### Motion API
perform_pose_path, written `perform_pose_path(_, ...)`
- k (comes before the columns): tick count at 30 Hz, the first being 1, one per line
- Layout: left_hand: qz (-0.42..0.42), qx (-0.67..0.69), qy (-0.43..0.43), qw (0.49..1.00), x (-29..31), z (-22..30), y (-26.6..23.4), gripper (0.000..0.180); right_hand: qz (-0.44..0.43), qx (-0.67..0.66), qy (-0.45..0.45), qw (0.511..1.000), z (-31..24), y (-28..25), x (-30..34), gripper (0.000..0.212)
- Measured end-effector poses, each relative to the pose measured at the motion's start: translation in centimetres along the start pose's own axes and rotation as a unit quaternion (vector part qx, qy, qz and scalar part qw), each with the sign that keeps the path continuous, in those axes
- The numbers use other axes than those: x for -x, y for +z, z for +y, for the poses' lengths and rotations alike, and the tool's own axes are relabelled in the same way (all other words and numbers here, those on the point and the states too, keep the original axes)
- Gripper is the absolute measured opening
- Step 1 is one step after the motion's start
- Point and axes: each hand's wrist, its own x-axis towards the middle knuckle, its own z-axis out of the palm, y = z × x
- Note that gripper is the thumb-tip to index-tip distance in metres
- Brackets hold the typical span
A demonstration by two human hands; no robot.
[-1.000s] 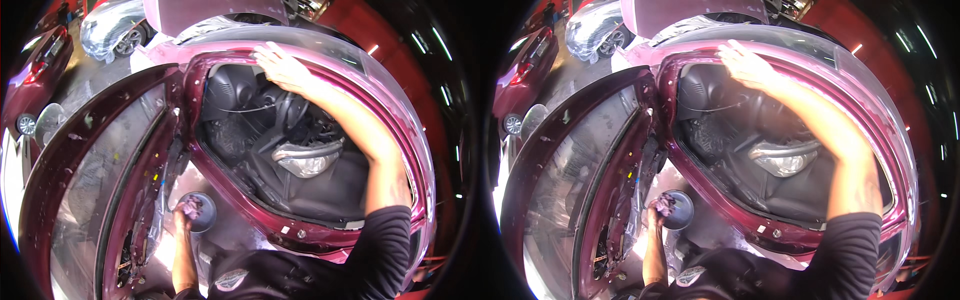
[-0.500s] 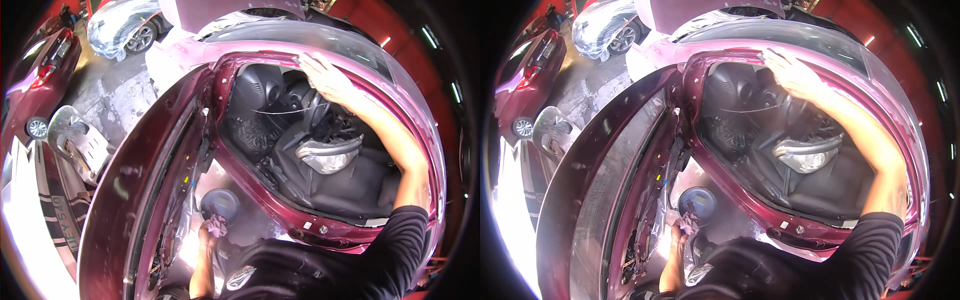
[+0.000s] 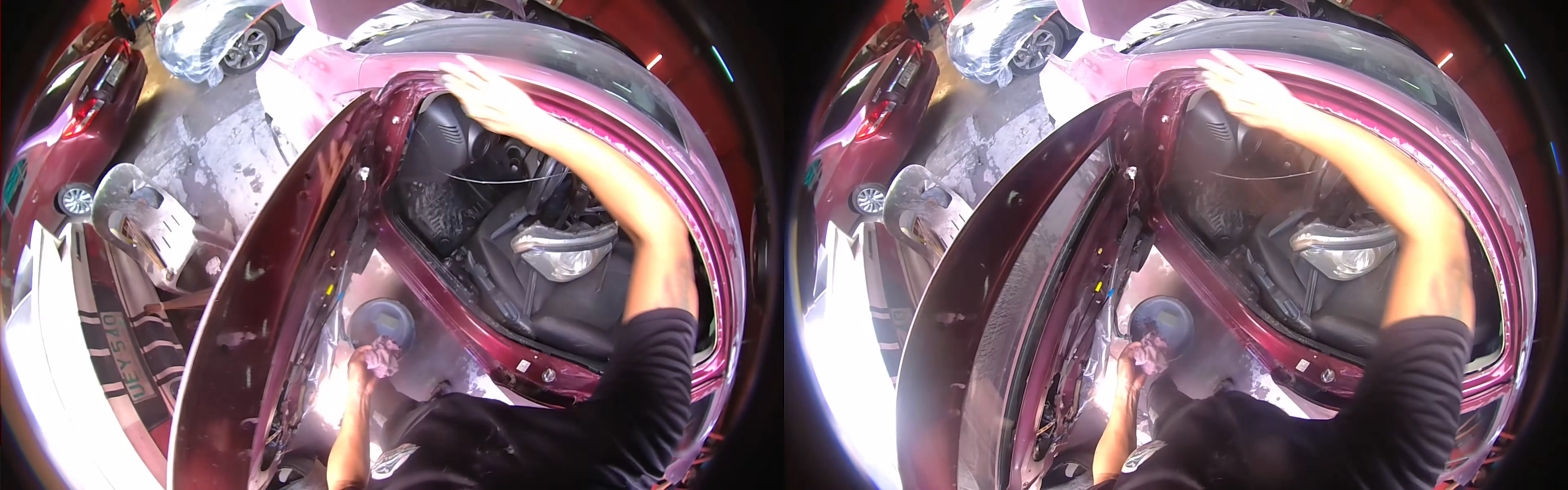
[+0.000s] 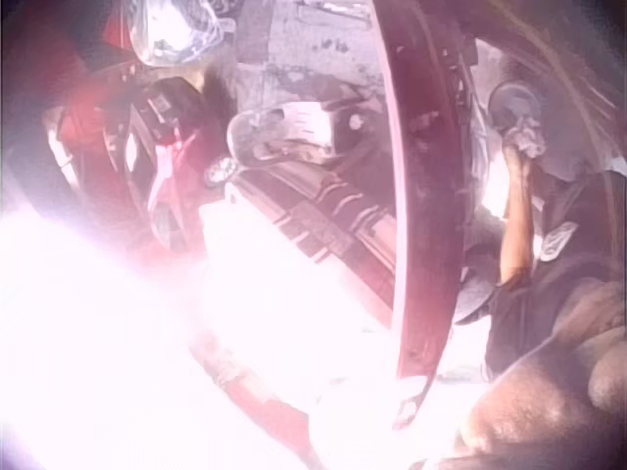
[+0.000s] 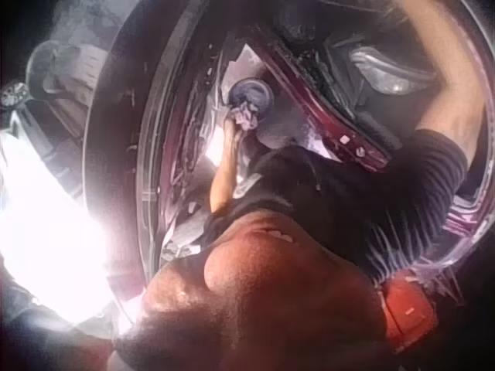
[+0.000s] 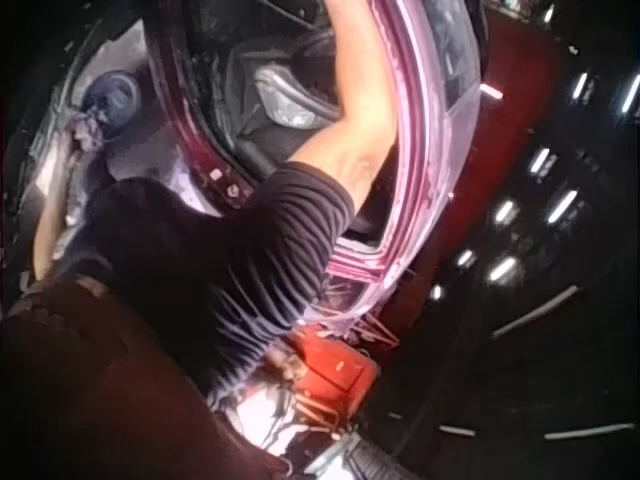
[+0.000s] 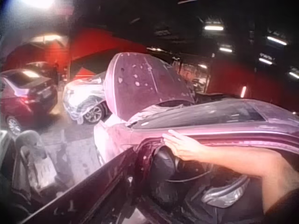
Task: The person wipes the exterior of a maroon car with a cloth, focusing on the door frame, window trim, and side panels. They use a small tool to scrape or clean the door jambs and edges. Another person is visible nearby holding a phone.
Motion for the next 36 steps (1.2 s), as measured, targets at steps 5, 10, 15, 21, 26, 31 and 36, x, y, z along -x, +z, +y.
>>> perform_pose_path(5,-0.015,0.052,0.014,0.998,0.0,1.2,0.0,0.022,-0.157,0.127,-0.056,0.978,-0.2,-1.6,1.8,0.065)
perform_pose_path(10,-0.037,0.049,0.005,0.998,-0.6,2.4,0.7,0.018,-0.176,0.127,-0.026,0.976,-2.9,3.1,-3.7,0.053)
perform_pose_path(15,-0.019,-0.011,0.025,0.999,-2.4,2.0,1.7,0.021,-0.043,-0.011,0.018,0.999,-0.7,-3.0,3.9,0.048)
perform_pose_path(21,-0.015,0.026,-0.018,0.999,-1.5,-0.7,1.1,0.020,0.093,-0.119,0.002,0.989,-0.2,2.2,0.5,0.051)
perform_pose_path(26,0.032,-0.019,-0.005,0.999,2.2,-1.4,-0.2,0.019,-0.073,0.162,-0.012,0.984,-4.0,11.8,-6.3,0.054)
perform_pose_path(31,-0.015,-0.032,-0.046,0.998,2.3,-1.4,0.3,0.021,-0.035,-0.006,0.065,0.997,-3.2,5.9,-3.4,0.051)
perform_pose_path(36,-0.066,-0.056,-0.029,0.996,-0.3,-0.6,1.9,0.019,-0.053,0.058,0.119,0.990,-3.0,-10.5,6.8,0.054)
